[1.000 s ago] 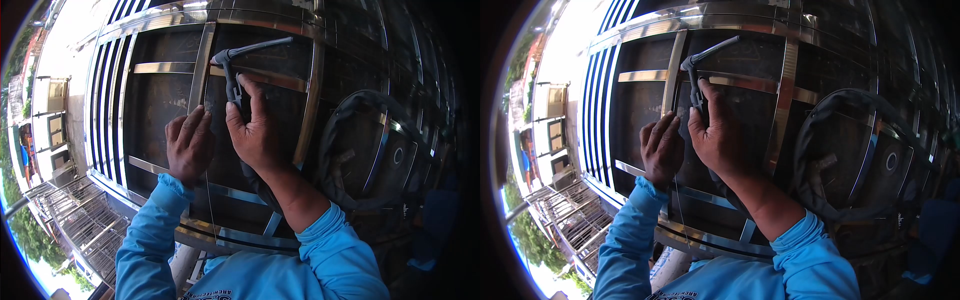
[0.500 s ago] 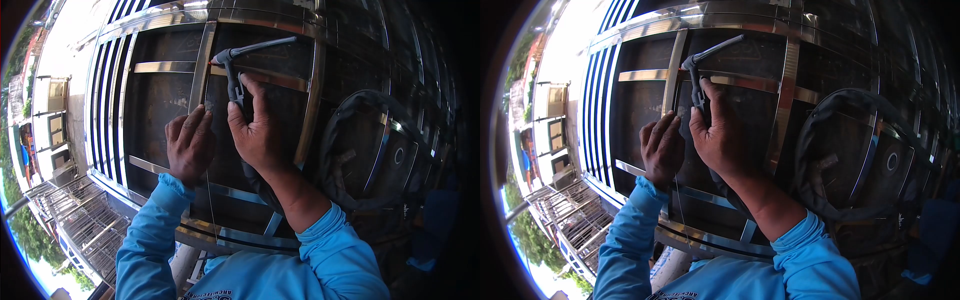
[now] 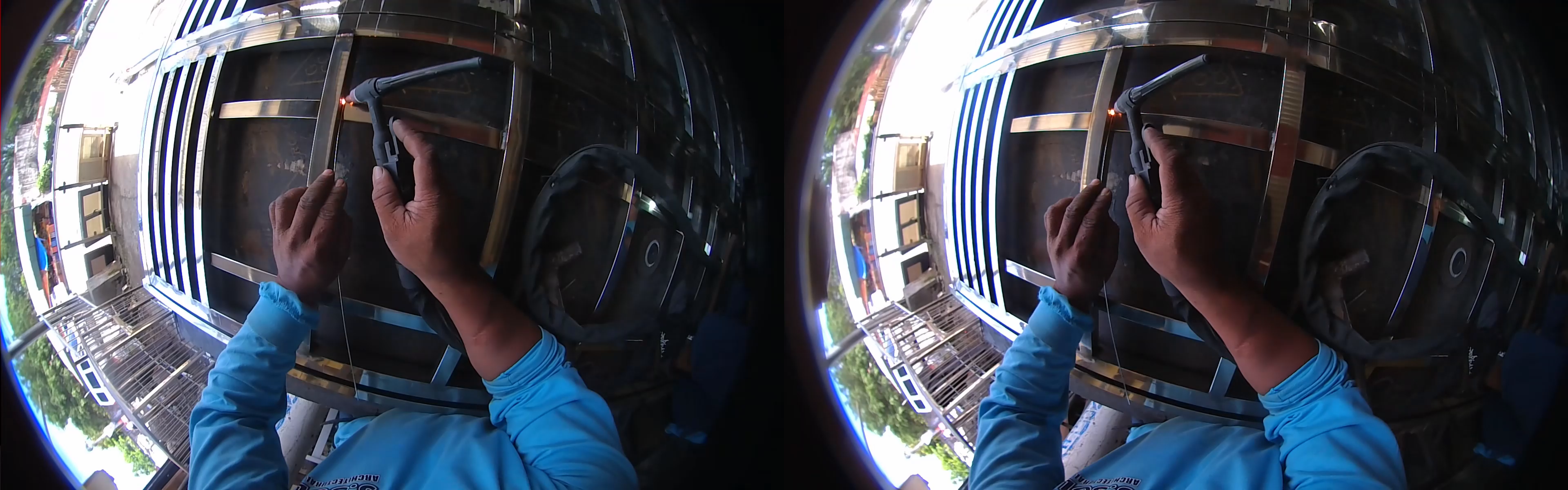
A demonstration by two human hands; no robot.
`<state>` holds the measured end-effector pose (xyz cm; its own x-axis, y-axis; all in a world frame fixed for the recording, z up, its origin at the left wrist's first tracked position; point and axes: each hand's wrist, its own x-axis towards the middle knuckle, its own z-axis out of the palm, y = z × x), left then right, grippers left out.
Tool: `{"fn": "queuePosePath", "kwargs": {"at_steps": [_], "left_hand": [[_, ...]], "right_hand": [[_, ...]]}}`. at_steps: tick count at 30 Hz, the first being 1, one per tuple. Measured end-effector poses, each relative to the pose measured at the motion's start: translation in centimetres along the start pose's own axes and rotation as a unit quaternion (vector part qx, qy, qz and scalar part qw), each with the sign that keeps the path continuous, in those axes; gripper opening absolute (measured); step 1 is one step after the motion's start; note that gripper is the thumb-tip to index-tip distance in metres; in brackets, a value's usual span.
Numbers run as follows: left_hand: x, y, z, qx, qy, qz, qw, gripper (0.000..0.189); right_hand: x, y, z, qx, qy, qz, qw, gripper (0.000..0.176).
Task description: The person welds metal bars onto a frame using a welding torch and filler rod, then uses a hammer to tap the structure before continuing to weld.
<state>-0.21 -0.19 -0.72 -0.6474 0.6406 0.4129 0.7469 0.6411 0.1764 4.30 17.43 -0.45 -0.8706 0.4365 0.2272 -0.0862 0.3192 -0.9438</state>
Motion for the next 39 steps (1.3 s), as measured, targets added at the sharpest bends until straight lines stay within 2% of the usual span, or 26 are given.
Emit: {"fn": "queuePosePath", "kwargs": {"at_steps": [7,10,16,22,26,29,35,39], "left_hand": [[0.1,-0.02,-0.1,-0.001,0.005,0.012,1.0,0.048],[0.31,0.5,-0.25,0.002,0.002,-0.006,1.0,0.046],[0.58,0.64,-0.41,0.006,0.004,-0.005,1.0,0.042],[0.33,0.17,-0.24,-0.003,0.009,0.01,1.0,0.05],[0.13,0.07,-0.1,-0.004,0.006,0.003,1.0,0.049],[0.35,0.35,-0.23,0.0,0.006,-0.007,1.0,0.045],[0.27,-0.03,0.13,0.012,0.018,0.018,1.0,0.046],[-0.14,0.09,0.0,0.014,-0.011,-0.006,1.0,0.047]], "right_hand": [[-0.08,-0.32,0.16,-0.017,-0.017,0.017,1.0,0.051],[0.19,-0.2,0.27,-0.026,0.024,-0.06,0.998,0.051],[0.17,0.11,0.4,-0.026,0.028,-0.069,0.997,0.052],[-0.11,-0.08,0.17,-0.023,-0.016,-0.004,1.0,0.052],[0.11,0.35,0.37,-0.006,0.022,-0.041,0.999,0.051],[-0.2,0.05,-0.12,0.009,-0.009,0.012,1.0,0.05],[-0.13,-0.08,-0.04,-0.019,-0.023,0.01,1.0,0.05],[-0.17,0.27,0.19,-0.012,-0.001,-0.017,1.0,0.051]]}}
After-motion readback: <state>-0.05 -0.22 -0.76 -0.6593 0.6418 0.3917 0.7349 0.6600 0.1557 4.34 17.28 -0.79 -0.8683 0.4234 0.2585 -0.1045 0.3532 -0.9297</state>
